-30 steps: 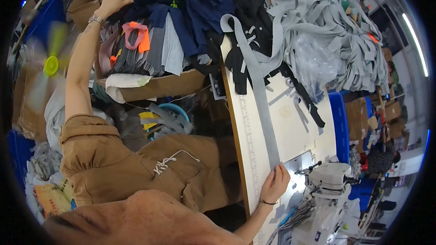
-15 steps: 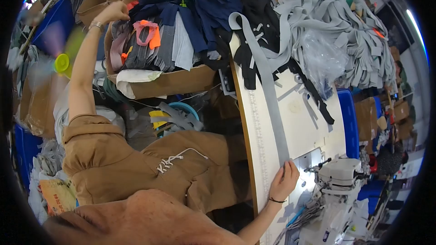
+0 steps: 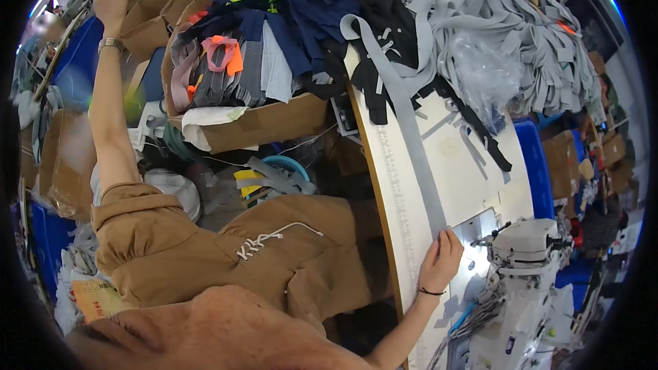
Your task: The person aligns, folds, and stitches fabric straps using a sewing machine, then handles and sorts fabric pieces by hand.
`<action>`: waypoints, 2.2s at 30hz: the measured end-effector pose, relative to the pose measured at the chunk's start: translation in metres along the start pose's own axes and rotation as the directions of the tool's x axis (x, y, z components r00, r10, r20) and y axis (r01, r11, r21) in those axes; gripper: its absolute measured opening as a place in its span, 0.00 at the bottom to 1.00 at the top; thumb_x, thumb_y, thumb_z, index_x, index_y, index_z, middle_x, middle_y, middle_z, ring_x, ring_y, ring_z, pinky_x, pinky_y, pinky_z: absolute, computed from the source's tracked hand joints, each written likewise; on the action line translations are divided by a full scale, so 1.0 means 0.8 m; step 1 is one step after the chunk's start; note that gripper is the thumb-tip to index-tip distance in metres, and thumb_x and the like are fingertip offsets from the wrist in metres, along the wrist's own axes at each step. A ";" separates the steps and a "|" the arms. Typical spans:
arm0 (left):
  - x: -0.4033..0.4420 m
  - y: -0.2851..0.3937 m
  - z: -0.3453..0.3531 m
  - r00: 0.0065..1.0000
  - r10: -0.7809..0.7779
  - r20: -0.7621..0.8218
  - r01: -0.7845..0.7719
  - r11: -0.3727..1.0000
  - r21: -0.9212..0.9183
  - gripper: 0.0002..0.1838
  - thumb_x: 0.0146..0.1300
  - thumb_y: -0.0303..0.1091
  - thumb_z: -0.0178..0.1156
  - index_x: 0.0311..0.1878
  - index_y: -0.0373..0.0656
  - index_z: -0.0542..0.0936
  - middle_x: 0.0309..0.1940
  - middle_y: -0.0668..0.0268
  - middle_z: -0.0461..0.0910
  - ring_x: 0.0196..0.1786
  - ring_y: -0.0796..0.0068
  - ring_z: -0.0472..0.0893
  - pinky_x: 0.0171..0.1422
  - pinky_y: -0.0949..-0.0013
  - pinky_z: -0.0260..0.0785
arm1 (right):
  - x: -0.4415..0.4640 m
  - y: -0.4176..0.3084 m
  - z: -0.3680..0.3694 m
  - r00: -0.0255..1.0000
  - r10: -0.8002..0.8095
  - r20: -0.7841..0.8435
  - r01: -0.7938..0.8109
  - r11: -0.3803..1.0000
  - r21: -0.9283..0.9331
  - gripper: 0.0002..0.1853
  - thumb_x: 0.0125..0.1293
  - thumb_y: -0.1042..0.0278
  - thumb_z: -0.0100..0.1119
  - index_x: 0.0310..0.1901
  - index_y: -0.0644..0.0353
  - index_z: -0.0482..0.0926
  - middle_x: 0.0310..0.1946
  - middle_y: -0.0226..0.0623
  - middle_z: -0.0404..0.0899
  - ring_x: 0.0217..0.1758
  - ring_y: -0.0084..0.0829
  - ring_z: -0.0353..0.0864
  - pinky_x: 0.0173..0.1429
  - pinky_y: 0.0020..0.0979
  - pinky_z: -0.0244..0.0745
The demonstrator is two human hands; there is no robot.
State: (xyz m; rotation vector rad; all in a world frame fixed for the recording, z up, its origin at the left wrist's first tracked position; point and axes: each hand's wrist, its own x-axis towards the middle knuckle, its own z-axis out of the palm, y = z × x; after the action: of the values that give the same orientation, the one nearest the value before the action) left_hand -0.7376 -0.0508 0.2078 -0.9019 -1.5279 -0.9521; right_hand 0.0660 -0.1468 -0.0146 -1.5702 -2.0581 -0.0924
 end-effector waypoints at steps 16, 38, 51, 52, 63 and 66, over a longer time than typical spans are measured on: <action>-0.052 0.496 -0.166 0.720 0.570 -0.395 -0.498 0.029 -0.866 0.11 0.49 0.14 0.64 0.37 0.35 0.83 0.35 0.56 0.85 0.38 0.59 0.85 0.42 0.64 0.79 | 0.104 -0.179 -0.017 0.997 -0.057 0.050 -0.029 0.325 0.945 0.43 0.62 0.61 0.69 0.74 0.69 0.59 0.72 0.49 0.65 0.78 0.41 0.60 0.79 0.38 0.51; -0.231 0.580 -0.002 0.649 0.755 -0.097 -0.326 0.160 -0.932 0.11 0.61 0.22 0.65 0.46 0.42 0.85 0.45 0.65 0.86 0.48 0.67 0.85 0.53 0.69 0.77 | -0.017 -0.071 -0.049 0.734 0.484 0.476 -0.621 0.196 0.759 0.12 0.69 0.73 0.63 0.50 0.70 0.83 0.38 0.32 0.86 0.37 0.15 0.79 0.43 0.19 0.75; -0.263 0.607 -0.017 0.414 0.909 -0.045 -0.334 0.106 -0.936 0.17 0.59 0.21 0.62 0.53 0.42 0.83 0.55 0.58 0.81 0.60 0.54 0.78 0.66 0.56 0.70 | 0.015 0.007 -0.013 0.710 0.618 0.337 -0.672 0.451 0.588 0.15 0.64 0.77 0.63 0.53 0.68 0.83 0.25 0.30 0.83 0.23 0.15 0.77 0.29 0.20 0.71; -0.274 0.623 -0.052 0.451 0.877 -0.163 -0.207 -0.075 -0.975 0.18 0.57 0.19 0.62 0.52 0.40 0.83 0.53 0.56 0.82 0.58 0.53 0.79 0.65 0.56 0.71 | 0.013 0.010 -0.009 0.713 0.615 0.336 -0.675 0.475 0.564 0.15 0.64 0.77 0.63 0.53 0.68 0.83 0.25 0.31 0.83 0.23 0.15 0.77 0.29 0.21 0.72; -0.376 0.748 -0.206 0.283 0.931 -0.231 0.436 -0.339 -0.834 0.06 0.59 0.26 0.67 0.39 0.39 0.80 0.40 0.61 0.81 0.46 0.61 0.78 0.50 0.62 0.72 | -0.001 -0.006 -0.050 0.945 0.321 0.061 -0.326 0.916 0.235 0.23 0.59 0.72 0.68 0.57 0.63 0.80 0.36 0.39 0.84 0.40 0.33 0.84 0.44 0.32 0.78; -0.379 0.752 -0.202 0.339 0.922 -0.188 0.514 -0.349 -0.783 0.04 0.60 0.24 0.66 0.37 0.38 0.80 0.37 0.60 0.82 0.43 0.59 0.79 0.47 0.63 0.73 | -0.016 0.005 -0.057 0.990 0.091 0.104 -0.092 0.996 0.008 0.23 0.57 0.67 0.69 0.56 0.59 0.79 0.48 0.37 0.82 0.57 0.37 0.79 0.63 0.40 0.73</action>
State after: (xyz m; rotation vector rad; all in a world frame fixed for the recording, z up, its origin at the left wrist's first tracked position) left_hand -0.0838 0.0203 -0.0091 -3.5964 -0.1269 -1.0063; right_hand 0.0886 -0.1732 0.0172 -1.6917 -2.0566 0.0365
